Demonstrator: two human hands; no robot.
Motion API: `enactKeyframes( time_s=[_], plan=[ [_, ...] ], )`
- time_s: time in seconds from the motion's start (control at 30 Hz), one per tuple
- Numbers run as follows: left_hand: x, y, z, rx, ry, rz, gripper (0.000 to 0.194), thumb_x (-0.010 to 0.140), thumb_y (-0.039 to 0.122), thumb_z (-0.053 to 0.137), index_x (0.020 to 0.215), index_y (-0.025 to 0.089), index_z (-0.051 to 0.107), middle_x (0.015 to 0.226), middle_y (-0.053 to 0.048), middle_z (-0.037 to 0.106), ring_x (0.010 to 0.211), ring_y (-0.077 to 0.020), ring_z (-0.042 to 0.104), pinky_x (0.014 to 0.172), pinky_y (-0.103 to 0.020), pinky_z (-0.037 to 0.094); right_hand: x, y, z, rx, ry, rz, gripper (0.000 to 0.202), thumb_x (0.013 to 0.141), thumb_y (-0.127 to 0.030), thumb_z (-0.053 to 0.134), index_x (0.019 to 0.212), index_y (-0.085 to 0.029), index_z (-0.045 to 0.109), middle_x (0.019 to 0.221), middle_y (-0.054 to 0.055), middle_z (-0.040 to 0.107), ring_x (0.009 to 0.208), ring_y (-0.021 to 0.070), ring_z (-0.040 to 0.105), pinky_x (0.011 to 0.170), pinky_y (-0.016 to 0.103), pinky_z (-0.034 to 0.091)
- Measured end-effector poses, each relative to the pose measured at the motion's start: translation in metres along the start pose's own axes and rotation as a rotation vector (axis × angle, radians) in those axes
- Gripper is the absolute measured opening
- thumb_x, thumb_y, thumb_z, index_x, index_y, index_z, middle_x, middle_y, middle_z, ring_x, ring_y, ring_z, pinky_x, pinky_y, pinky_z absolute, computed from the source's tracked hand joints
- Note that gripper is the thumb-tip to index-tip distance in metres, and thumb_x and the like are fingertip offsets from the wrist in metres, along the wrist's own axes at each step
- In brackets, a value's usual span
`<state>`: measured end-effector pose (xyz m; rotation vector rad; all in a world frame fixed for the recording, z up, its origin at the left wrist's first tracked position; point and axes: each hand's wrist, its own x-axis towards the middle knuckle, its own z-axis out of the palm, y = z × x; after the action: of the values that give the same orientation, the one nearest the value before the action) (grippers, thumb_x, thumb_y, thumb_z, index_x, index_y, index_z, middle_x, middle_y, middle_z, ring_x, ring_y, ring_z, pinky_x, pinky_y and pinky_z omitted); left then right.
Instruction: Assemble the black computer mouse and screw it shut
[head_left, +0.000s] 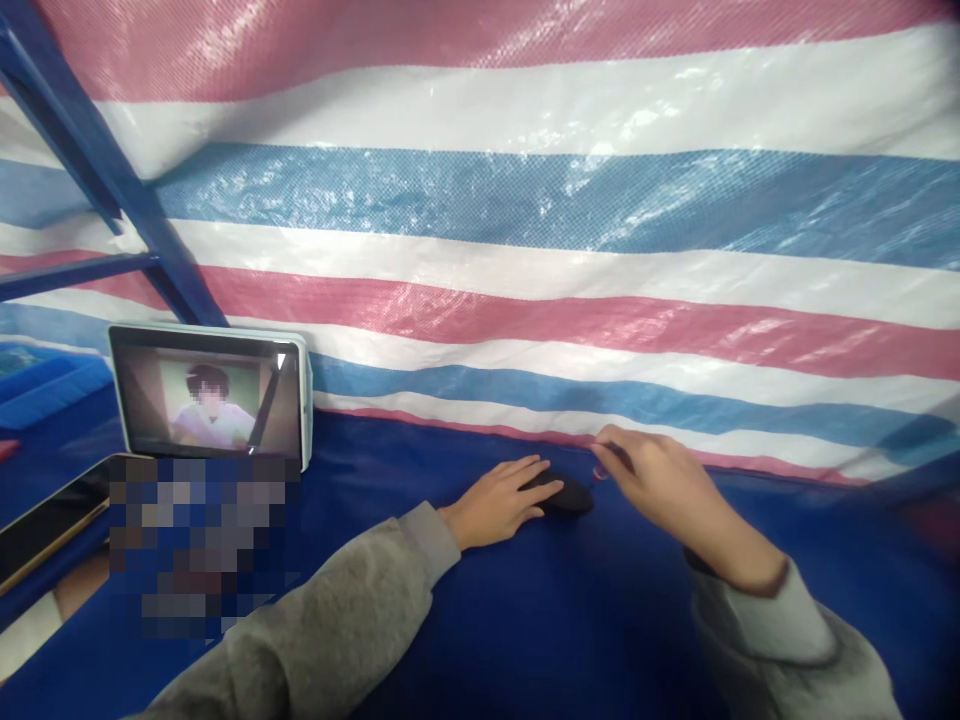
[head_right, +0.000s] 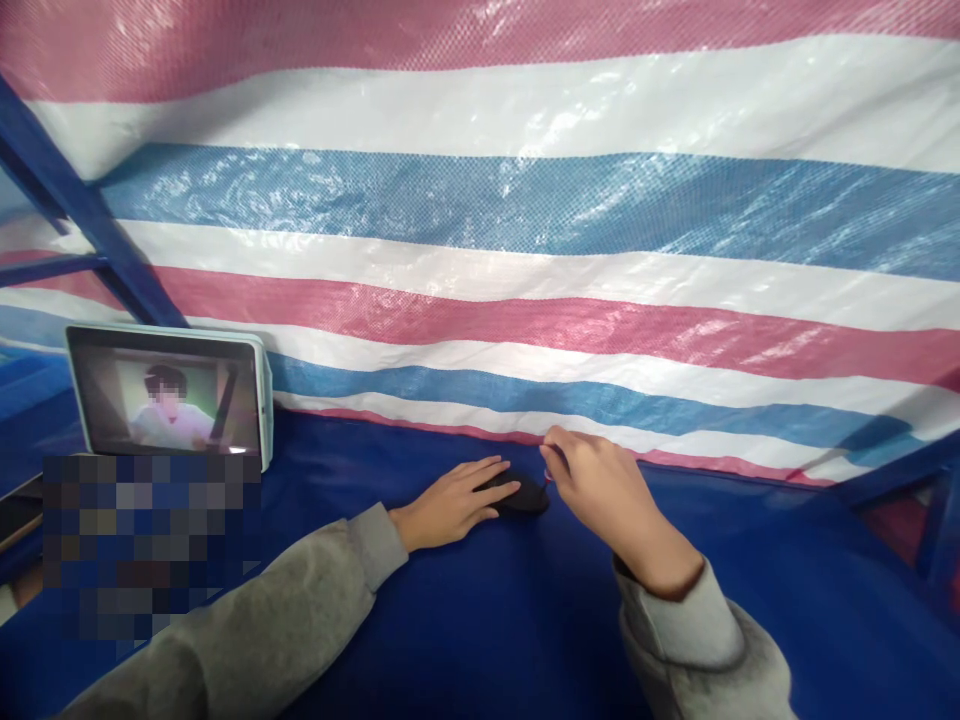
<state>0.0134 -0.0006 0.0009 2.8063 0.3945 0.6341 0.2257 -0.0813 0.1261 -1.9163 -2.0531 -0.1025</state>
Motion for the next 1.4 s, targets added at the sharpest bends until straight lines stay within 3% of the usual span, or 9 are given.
enactKeyframes(
  time_s=[0.2,0.33,0.5,0.8,1.1,1.3,1.4],
  plan=[
    [-0.0007,0.0002,-0.0001,0.023,0.021,0.009,0.045,0.1,0.032,0.049,0.144,0.025,0.043,0.151,-0.012,0.041,0.14,-0.0266,0.037,0.111,-0.044,0.038,0.0011,0.0019,0.0035,0.001,0.008,0.039,0.038,0.093,-0.053,0.044,0.076,-0.024,0.062,0.063,0.003,0.069,0.058,0.0201,0.064,0.056,0.029,0.037],
    [-0.0006,0.0003,-0.0009,0.023,0.023,0.022,0.046,0.099,0.031,0.052,0.143,0.026,0.044,0.152,-0.01,0.039,0.141,-0.0265,0.036,0.112,-0.043,0.037,0.0019,0.0014,0.0042,-0.091,0.002,0.059,0.03,0.095,-0.042,0.041,0.081,-0.022,0.06,0.081,0.006,0.07,0.068,0.0213,0.065,0.059,0.03,0.038],
    [-0.0007,-0.0002,-0.0009,0.012,0.018,0.018,0.046,0.099,0.031,0.052,0.143,0.027,0.044,0.151,-0.01,0.041,0.141,-0.0263,0.036,0.111,-0.043,0.038,0.0009,-0.002,0.0021,-0.084,-0.006,0.034,0.023,0.088,-0.019,0.04,0.093,-0.02,0.063,0.092,0.006,0.069,0.075,0.0204,0.065,0.065,0.03,0.041],
    [-0.0007,-0.0004,-0.0011,0.016,0.018,0.031,0.045,0.099,0.031,0.051,0.143,0.027,0.044,0.151,-0.01,0.04,0.141,-0.0264,0.036,0.112,-0.044,0.037,-0.0007,0.0003,0.0017,-0.07,-0.017,0.005,0.028,0.091,-0.023,0.041,0.105,-0.023,0.064,0.084,0.004,0.073,0.072,0.0205,0.068,0.065,0.03,0.043],
    [-0.0008,-0.0021,-0.0015,0.033,0.022,0.043,0.045,0.1,0.034,0.05,0.144,0.027,0.043,0.153,-0.009,0.037,0.142,-0.0248,0.035,0.113,-0.043,0.036,-0.0001,0.0003,0.0027,-0.092,-0.031,0.017,0.035,0.096,-0.042,0.037,0.089,-0.023,0.065,0.067,0.005,0.07,0.066,0.0217,0.067,0.059,0.028,0.04],
    [-0.0006,-0.0055,0.0008,0.05,0.053,0.084,0.045,0.099,0.036,0.05,0.142,0.022,0.046,0.151,-0.011,0.04,0.142,-0.0221,0.035,0.118,-0.04,0.03,-0.0009,0.0003,0.0024,-0.063,-0.027,0.018,0.028,0.091,-0.024,0.038,0.105,-0.022,0.062,0.093,0.006,0.073,0.077,0.0211,0.068,0.065,0.029,0.041],
    [-0.0009,-0.0054,0.0017,0.061,0.074,0.083,0.045,0.099,0.038,0.05,0.14,0.02,0.049,0.149,-0.011,0.043,0.141,-0.0216,0.037,0.118,-0.038,0.031,-0.0006,0.0013,0.0032,-0.03,-0.035,-0.001,0.028,0.093,-0.026,0.036,0.102,-0.023,0.063,0.082,0.004,0.073,0.072,0.0205,0.067,0.064,0.029,0.041]
  ],
)
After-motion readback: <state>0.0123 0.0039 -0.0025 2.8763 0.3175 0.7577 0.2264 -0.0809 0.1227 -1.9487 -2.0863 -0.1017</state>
